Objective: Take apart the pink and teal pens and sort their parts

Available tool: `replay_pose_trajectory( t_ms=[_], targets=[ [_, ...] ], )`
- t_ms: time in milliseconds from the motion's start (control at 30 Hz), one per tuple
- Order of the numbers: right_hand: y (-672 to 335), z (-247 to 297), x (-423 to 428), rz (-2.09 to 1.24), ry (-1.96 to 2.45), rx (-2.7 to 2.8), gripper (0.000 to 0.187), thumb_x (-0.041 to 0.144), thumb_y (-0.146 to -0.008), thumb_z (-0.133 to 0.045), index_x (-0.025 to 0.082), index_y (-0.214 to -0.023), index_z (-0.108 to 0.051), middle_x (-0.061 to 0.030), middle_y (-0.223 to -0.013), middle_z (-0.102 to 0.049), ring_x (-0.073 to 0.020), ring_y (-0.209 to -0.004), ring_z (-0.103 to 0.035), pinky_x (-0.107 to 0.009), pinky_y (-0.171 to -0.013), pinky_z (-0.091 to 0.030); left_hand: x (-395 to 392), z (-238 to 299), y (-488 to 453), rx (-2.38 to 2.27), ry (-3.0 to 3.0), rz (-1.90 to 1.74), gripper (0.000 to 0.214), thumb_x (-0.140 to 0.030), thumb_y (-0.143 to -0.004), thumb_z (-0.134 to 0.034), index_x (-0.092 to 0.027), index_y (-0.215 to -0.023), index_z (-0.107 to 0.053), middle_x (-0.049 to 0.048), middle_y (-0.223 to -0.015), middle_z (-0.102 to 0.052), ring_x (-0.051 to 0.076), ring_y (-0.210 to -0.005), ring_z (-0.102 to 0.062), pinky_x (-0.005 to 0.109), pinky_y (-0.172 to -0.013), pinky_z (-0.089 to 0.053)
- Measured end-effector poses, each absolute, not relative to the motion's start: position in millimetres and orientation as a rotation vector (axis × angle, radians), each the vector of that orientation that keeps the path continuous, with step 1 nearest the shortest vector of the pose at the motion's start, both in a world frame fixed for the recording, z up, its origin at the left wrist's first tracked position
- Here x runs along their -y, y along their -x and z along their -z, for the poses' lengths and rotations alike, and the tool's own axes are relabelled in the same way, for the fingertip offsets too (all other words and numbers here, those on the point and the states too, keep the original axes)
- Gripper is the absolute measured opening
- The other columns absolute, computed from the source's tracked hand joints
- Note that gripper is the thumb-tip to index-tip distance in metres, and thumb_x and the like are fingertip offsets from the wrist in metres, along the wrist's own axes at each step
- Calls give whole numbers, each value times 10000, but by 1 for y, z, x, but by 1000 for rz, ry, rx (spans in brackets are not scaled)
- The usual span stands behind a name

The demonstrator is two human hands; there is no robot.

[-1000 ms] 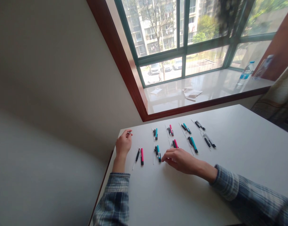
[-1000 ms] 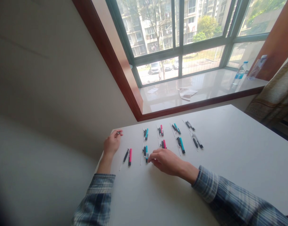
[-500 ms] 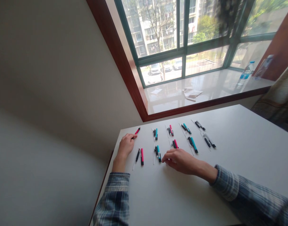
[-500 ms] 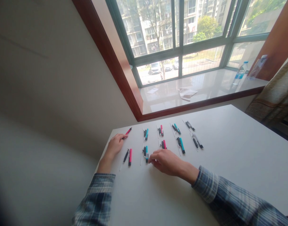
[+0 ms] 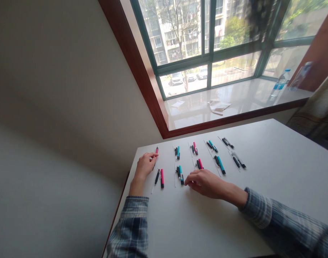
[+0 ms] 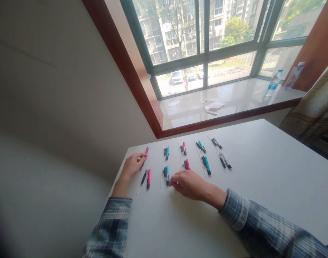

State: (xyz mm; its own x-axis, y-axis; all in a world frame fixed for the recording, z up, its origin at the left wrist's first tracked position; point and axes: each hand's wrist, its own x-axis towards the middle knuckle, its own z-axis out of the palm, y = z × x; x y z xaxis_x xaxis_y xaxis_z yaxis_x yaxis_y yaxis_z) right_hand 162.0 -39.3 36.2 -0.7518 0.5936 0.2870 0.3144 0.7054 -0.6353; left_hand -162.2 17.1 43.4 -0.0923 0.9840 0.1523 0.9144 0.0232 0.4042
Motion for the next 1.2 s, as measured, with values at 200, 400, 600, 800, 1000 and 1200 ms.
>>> replay_pose_trajectory(
  t_ms=[200,400,600,800,1000,1200],
  targets=[
    [-162,-37,39,-791,687,2435,262,111,-964,-560,210,-1060,-783,-62,-978,-792,-190,-822,-736,-292,-757,-554,-16,-49,154,-2081,-1946,-651,287,-329,-875,-559,-219,-1018,-782,80,-1109,-776,241,-969,-703,318,-871,-530],
    [-161,-38,40,-792,702,2448,267,102,-958,-557,207,-1059,-781,-65,-995,-793,-198,-842,-741,-293,-769,-555,-16,-48,155,-2083,-1948,-664,298,-370,-857,-603,-207,-1051,-759,81,-1035,-774,224,-870,-705,306,-800,-532],
    [-161,-39,39,-796,706,2456,267,103,-961,-556,208,-1069,-777,-59,-1018,-795,-196,-863,-746,-285,-783,-550,-16,-47,156,-2148,-1932,-651,335,-404,-875,-603,-224,-1123,-739,64,-990,-761,209,-834,-685,284,-746,-502],
    [-161,-37,39,-790,699,2447,267,100,-958,-558,212,-1068,-774,-54,-1018,-795,-199,-868,-744,-285,-788,-542,-14,-58,153,-2166,-1930,-711,321,-415,-866,-605,-237,-1091,-749,44,-973,-754,189,-790,-655,273,-717,-469],
    [-161,-40,40,-821,693,2422,271,101,-967,-555,215,-1077,-775,-47,-1031,-796,-192,-878,-748,-275,-790,-547,-6,-84,148,-2052,-1971,-408,306,-484,-840,-605,-221,-875,-758,15,-702,-674,195,-671,-590,292,-629,-381],
    [-161,-39,40,-812,679,2416,264,102,-961,-562,214,-1068,-776,-42,-1017,-798,-187,-852,-746,-274,-768,-546,3,-98,152,-2005,-1892,-193,279,-475,-799,-626,-224,-796,-748,21,-729,-669,205,-722,-603,289,-628,-359]
  ],
)
